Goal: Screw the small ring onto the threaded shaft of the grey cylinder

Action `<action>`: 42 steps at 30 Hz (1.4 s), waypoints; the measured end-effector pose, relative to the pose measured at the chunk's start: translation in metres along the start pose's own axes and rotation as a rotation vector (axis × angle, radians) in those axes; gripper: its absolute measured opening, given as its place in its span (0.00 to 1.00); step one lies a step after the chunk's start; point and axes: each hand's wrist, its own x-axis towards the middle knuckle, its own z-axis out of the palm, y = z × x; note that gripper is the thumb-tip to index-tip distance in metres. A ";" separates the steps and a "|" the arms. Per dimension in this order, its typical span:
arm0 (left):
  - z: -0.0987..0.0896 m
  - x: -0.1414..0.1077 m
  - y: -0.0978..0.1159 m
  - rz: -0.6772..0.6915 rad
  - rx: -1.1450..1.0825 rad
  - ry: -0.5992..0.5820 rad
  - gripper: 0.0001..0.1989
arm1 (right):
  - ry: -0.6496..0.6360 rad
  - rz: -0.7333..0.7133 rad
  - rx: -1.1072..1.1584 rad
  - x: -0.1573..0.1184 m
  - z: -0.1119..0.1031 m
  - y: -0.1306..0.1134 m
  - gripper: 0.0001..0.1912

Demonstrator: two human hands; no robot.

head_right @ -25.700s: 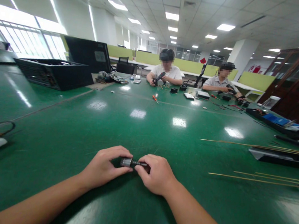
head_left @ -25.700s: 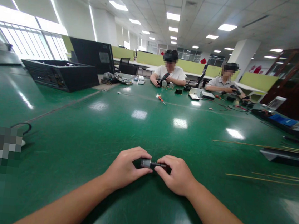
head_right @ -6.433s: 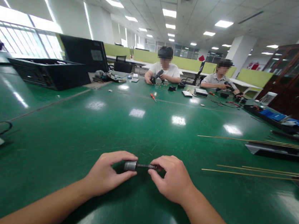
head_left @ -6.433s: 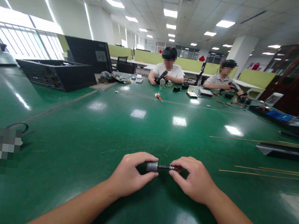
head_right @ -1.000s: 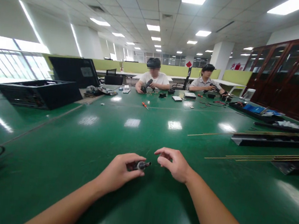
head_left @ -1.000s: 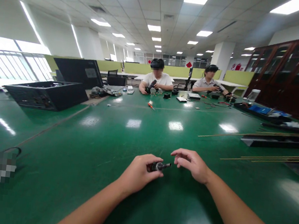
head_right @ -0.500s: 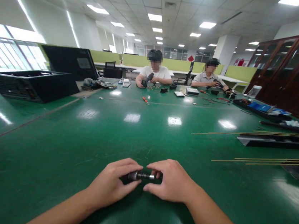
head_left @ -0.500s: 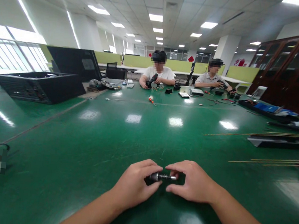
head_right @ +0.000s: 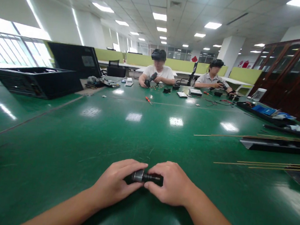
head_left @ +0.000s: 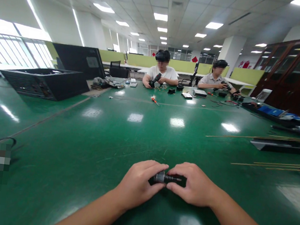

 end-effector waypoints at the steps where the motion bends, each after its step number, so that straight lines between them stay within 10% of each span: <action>1: 0.000 0.000 0.001 0.011 0.000 0.003 0.20 | 0.002 -0.007 0.006 0.000 0.001 0.000 0.08; 42: 0.001 -0.001 -0.003 -0.050 -0.075 0.006 0.15 | -0.003 -0.073 -0.098 -0.001 0.005 0.006 0.06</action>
